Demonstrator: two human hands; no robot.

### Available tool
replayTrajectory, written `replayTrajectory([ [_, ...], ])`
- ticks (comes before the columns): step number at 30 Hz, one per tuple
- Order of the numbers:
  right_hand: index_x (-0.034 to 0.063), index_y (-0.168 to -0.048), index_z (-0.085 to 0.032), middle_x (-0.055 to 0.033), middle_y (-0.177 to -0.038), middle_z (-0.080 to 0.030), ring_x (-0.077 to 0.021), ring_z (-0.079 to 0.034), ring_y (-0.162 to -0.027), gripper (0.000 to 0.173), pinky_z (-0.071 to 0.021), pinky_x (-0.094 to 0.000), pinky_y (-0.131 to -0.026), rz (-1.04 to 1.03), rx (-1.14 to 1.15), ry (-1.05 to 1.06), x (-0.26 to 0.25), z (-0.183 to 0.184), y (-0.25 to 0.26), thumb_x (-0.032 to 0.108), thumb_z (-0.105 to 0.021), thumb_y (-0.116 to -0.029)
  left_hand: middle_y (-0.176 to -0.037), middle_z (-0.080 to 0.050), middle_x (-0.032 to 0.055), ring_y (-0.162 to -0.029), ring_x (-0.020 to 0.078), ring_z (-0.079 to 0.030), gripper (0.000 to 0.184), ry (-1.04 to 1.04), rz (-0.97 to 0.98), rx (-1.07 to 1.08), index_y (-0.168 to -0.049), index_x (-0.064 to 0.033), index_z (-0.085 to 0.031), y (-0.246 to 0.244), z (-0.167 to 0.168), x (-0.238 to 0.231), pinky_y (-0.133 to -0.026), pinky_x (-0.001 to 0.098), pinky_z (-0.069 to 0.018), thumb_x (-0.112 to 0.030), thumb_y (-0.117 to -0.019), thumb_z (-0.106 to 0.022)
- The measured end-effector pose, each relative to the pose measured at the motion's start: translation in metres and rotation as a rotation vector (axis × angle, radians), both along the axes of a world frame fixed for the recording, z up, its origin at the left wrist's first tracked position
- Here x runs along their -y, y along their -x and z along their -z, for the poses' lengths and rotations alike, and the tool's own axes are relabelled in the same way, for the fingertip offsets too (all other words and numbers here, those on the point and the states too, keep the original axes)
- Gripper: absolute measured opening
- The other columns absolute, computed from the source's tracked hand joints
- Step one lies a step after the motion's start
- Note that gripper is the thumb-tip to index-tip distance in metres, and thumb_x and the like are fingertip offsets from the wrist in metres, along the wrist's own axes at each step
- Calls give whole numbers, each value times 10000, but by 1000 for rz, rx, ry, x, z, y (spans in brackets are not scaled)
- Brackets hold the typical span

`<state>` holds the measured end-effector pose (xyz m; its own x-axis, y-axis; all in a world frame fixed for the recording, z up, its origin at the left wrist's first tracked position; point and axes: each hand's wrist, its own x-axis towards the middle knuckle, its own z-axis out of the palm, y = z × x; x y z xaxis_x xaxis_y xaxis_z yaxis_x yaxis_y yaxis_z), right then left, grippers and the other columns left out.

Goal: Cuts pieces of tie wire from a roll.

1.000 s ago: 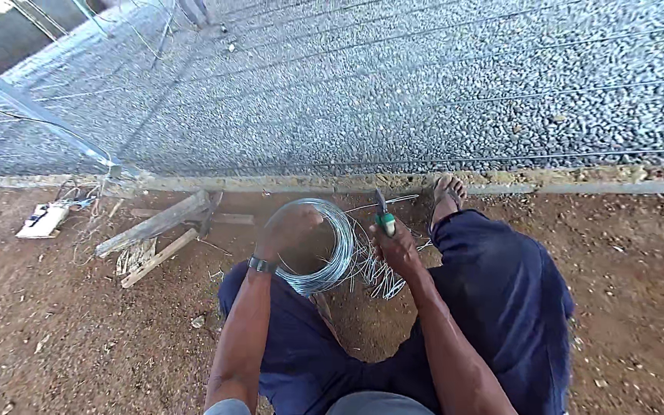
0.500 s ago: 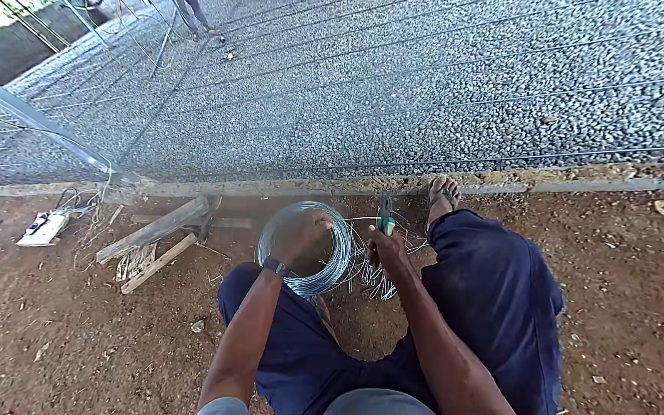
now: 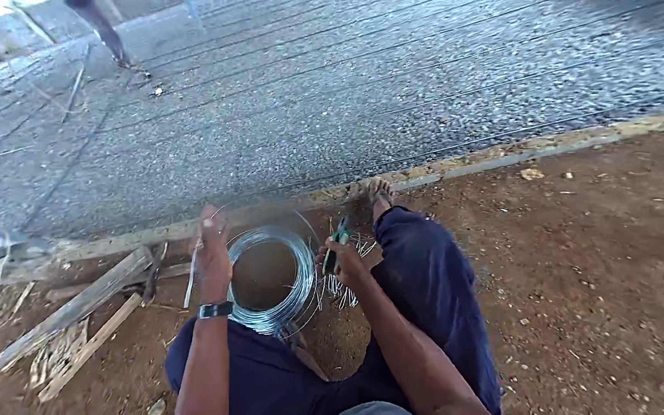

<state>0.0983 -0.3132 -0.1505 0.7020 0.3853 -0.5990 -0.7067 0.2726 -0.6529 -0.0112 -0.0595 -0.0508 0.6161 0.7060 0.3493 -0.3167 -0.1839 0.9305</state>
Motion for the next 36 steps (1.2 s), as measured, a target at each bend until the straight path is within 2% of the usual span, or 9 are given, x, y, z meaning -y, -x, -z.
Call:
replayTrajectory([
  [4, -3, -1310, -483, -144, -851, -644, -246, -638, -570, 391, -586, -405, -518, -14, 240, 183, 1, 0, -4, 290, -566, -1064, -1275, -653, 205, -1137, 359, -677, 438, 347, 76, 110, -1449, -16, -441, 0, -7, 4, -969, 548, -566, -298, -1127, -347],
  [8, 25, -1332, -530, -144, -892, -658, -241, -640, -575, 414, -594, -405, -537, -176, 518, 165, 12, -13, -9, 317, -588, -1044, -1031, -715, 177, -945, 312, -735, 370, 457, 91, 87, -1344, -5, -497, 3, -9, 6, -886, 486, -612, -265, -1132, -341],
  [16, 65, -1339, -586, -135, -1054, -719, -193, -652, -624, 418, -585, -358, -576, -745, 580, -158, 3, -29, 20, 363, -569, -1046, -937, -713, 120, -863, 236, -728, 342, 580, 126, 28, -1272, -19, -574, -9, 3, 3, -832, 426, -619, -249, -1126, -367],
  [19, 30, -1296, -588, -125, -905, -701, -173, -621, -579, 365, -559, -333, -534, -816, 522, -246, -3, -28, 25, 271, -609, -1021, -984, -715, 164, -886, 275, -731, 349, 587, 135, -40, -1308, 14, -549, -11, 10, 2, -840, 444, -618, -231, -1123, -383],
  [25, 74, -1236, -561, -73, -848, -660, -156, -609, -575, 278, -567, -332, -543, -510, 313, -408, -6, -30, 16, 220, -605, -1004, -1198, -694, 204, -1065, 339, -699, 559, 246, 668, -642, -1472, -37, -471, 10, 33, 46, -936, 523, -578, -441, -1094, -392],
  [27, 72, -1268, -537, -89, -883, -660, -161, -605, -588, 276, -564, -336, -553, -342, 243, -472, -8, -29, 12, 208, -570, -1030, -1151, -711, 155, -1028, 295, -707, 549, 153, 960, -801, -1388, -70, -576, 22, 38, 64, -930, 485, -583, -496, -1056, -479],
  [29, 69, -1261, -521, -100, -892, -651, -169, -607, -581, 241, -569, -335, -538, -215, 186, -510, -8, -28, 7, 184, -530, -1049, -942, -728, 132, -826, 239, -725, 466, 106, 1113, -916, -1332, -63, -623, 28, 43, 70, -793, 404, -617, -425, -1047, -554],
  [32, 59, -1257, -518, -119, -888, -651, -180, -603, -572, 230, -560, -335, -525, -112, 151, -516, -9, -24, 3, 170, -523, -1056, -764, -612, 24, -608, 124, -549, 320, -76, 961, -921, -1229, -124, -673, 33, 42, 57, -570, 286, -488, -362, -1031, -594],
  [36, 35, -1280, -515, -152, -957, -682, -171, -606, -570, 252, -552, -318, -516, -93, 241, -563, -12, -25, 2, 164, -508, -1064, -808, -640, 26, -601, 105, -529, 245, -187, 769, -647, -1220, -113, -681, 36, 33, 38, -531, 238, -436, -240, -1046, -565],
])
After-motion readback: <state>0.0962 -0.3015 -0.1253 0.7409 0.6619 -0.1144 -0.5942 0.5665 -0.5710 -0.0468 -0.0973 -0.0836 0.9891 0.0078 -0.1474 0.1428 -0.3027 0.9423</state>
